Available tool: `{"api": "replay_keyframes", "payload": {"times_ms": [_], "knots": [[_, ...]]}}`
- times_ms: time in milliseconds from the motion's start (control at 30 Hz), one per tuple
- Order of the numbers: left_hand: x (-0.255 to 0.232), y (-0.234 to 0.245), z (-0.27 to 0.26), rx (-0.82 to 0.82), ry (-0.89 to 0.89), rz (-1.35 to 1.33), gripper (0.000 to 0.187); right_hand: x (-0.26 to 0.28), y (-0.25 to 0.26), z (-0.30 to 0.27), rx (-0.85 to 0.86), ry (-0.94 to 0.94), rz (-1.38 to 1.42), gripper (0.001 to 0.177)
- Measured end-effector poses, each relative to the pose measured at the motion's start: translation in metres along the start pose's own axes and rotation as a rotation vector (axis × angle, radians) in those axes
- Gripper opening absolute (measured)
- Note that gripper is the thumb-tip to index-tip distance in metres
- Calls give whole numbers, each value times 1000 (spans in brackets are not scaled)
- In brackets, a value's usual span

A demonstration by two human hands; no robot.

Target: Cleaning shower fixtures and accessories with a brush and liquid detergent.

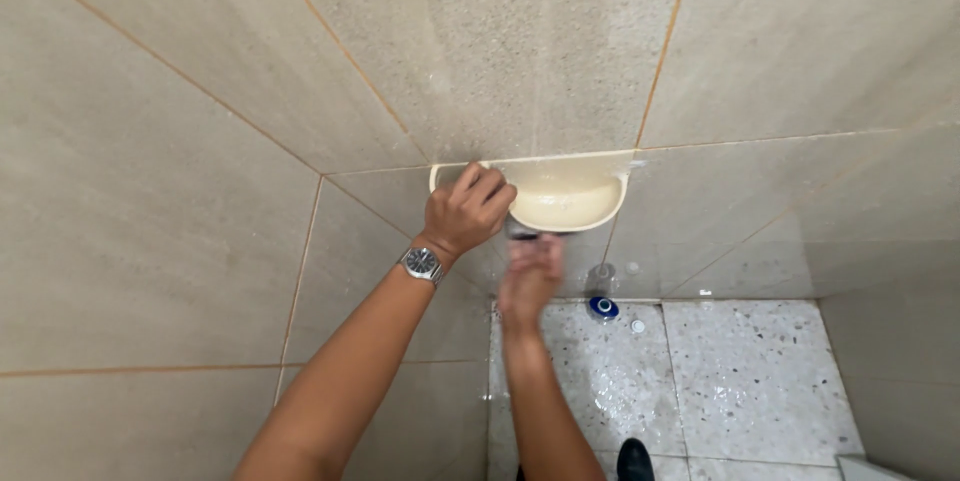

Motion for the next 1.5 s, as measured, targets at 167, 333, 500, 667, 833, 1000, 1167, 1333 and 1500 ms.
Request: {"api": "replay_keyframes", "payload": {"times_ms": [167,333,500,667,833,1000,1167,1333,1500], "knots": [[-4,4,-5,-13,2,43,12,-11,50,52,358,229,-11,18],[-2,1,-7,-31,-26,80,10,13,33,27,252,321,-47,23],[0,-10,-6,-116,-71,66,13,32,11,12,-64,269,-243,44],[2,-14,-20,-97,9,80,11,91,-17,-2,-98,683,-460,56],[1,-15,-21,-131,43,102,9,74,21,10,-150,817,-708,44],[-3,-12,-25,-130,86,46,9,92,0,-8,-63,944,-740,39],[5,-24,-27,-200,130,51,14,88,34,6,-142,977,-891,38],[-1,-20,-25,-259,174,52,16,106,9,-13,70,717,-647,40],[-1,-21,-26,-249,201,11,18,108,40,0,-63,1097,-1140,38]]}}
Point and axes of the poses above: each hand's wrist, its own z-axis towards the middle knuckle, its own y-axis out of the back of the hand, x = y × z, the point moved 2 cm from there along z, towards the middle knuckle, and after that the axes turned 12 degrees about -y, right-handed, at the moved point
